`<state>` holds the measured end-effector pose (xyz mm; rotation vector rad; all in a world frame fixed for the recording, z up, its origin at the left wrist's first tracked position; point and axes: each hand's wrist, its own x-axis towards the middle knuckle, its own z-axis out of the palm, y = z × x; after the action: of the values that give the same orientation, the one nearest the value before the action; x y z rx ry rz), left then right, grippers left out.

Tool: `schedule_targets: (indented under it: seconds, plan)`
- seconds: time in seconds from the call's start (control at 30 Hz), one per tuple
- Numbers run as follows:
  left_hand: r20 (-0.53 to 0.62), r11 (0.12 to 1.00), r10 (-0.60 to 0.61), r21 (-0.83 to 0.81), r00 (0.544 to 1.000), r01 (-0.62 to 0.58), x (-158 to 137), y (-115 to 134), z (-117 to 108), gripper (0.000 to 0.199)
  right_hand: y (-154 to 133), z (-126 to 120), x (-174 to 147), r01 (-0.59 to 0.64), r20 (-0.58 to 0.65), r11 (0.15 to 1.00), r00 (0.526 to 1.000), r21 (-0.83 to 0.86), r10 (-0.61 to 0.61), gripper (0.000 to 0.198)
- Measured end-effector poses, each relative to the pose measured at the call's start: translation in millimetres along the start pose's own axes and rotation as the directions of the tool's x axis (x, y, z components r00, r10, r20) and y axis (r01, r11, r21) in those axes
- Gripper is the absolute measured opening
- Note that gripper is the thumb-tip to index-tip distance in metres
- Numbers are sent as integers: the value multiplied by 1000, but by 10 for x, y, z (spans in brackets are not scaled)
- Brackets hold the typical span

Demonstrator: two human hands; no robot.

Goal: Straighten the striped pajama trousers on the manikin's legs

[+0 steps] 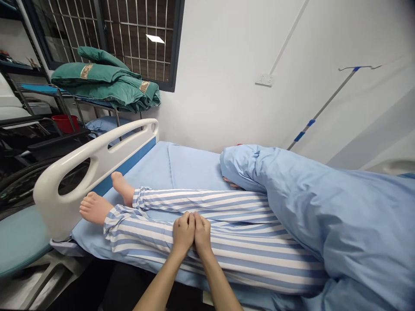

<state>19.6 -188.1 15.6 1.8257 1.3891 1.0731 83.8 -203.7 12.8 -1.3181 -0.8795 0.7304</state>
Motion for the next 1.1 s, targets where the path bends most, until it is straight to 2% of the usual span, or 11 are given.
schedule_targets:
  seconds: [0.1,0.3,0.53,0.77,0.97,1.1]
  plan:
    - [-3,999,16,28,1000,-16,-1,-20,-12,30,-64,-28,15,20,44,998,999,-59,-17,39]
    - [34,993,77,91,996,-80,-40,-65,-22,32,-249,-170,-10,176,141,939,980,-294,-140,40]
    - [55,992,56,107,997,-61,-46,-45,-36,33,32,-208,-41,180,96,911,983,-372,-155,40]
    - [80,999,-9,46,997,5,25,46,-13,30,-36,-182,-22,110,55,958,994,-266,-99,40]
    - [54,989,-51,-133,997,58,65,271,93,34,-17,-256,61,-33,28,999,999,30,32,39]
    - [27,996,-48,-73,998,50,9,249,185,31,3,-288,84,-82,9,989,997,120,81,37]
